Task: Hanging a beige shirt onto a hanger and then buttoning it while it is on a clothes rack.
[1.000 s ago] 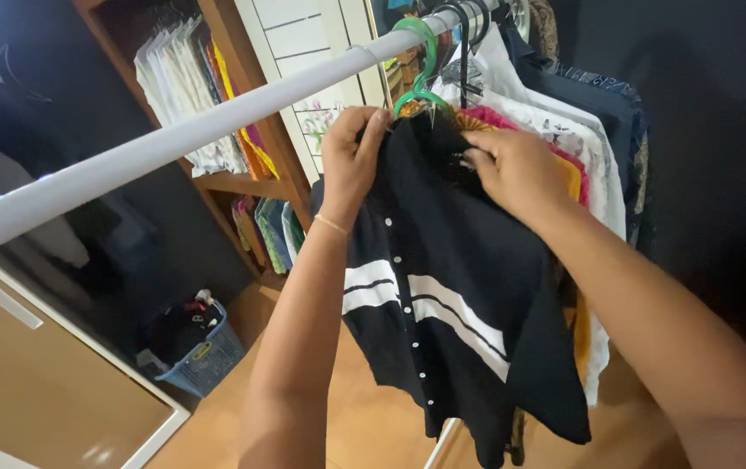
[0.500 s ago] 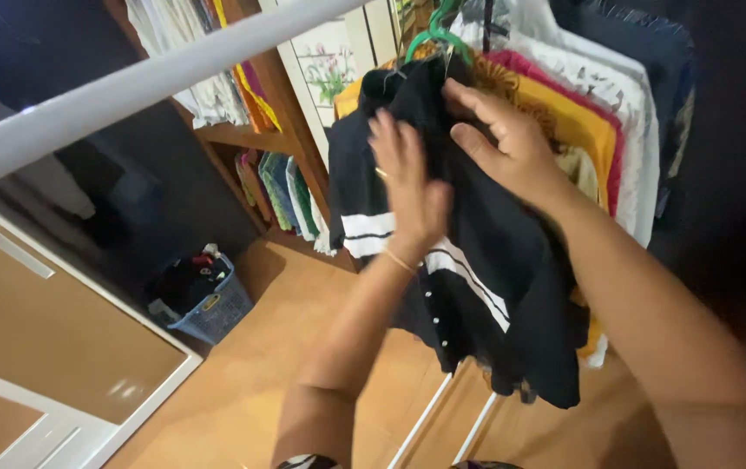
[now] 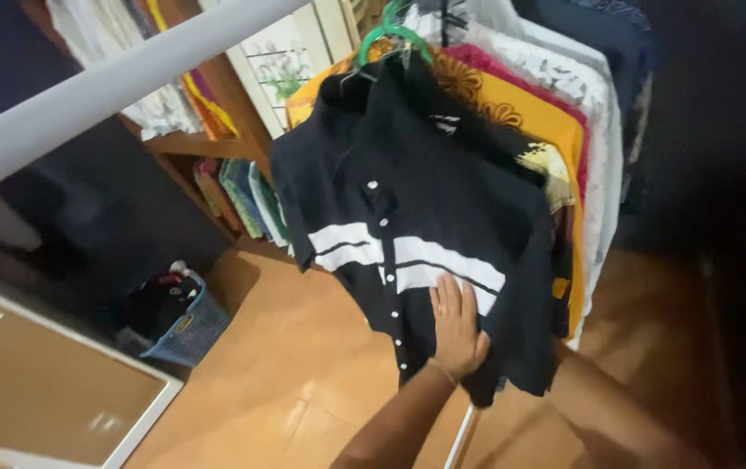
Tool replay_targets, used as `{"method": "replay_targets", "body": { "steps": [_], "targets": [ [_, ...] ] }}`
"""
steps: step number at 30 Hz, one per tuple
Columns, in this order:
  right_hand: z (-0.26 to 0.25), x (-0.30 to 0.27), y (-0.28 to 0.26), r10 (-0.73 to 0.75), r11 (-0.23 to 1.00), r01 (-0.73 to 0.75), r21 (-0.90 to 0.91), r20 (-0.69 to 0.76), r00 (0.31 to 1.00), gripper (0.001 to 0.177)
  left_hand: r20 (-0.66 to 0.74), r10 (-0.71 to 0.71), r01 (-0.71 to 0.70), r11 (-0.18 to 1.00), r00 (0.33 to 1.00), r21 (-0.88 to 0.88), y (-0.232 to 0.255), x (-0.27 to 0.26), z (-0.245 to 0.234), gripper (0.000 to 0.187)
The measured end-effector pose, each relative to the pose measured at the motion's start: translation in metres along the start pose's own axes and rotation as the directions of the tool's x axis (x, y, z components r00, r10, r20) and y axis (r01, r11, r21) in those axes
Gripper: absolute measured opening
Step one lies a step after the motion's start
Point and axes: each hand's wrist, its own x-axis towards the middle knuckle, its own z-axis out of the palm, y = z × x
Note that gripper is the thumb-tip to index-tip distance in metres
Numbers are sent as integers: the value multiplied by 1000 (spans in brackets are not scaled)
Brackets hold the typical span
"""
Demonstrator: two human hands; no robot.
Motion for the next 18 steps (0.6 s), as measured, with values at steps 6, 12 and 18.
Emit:
{"method": "replay_targets", "body": {
  "steps": [6, 12, 18],
  "targets": [
    [-45, -11, 110, 181, 981, -172, 93, -99, 979, 47, 261, -40, 26, 998, 965, 55, -4, -96, 51, 86],
    [-110, 5, 255, 329, 911, -287, 296, -101, 939, 47, 326, 16, -53, 993, 945, 104, -19, -166, 80, 97],
    [-164, -64, 326, 192, 854, -269, -445, -211, 958, 62, 745, 130, -46, 990, 654, -133, -50, -225, 90, 69]
  ]
}}
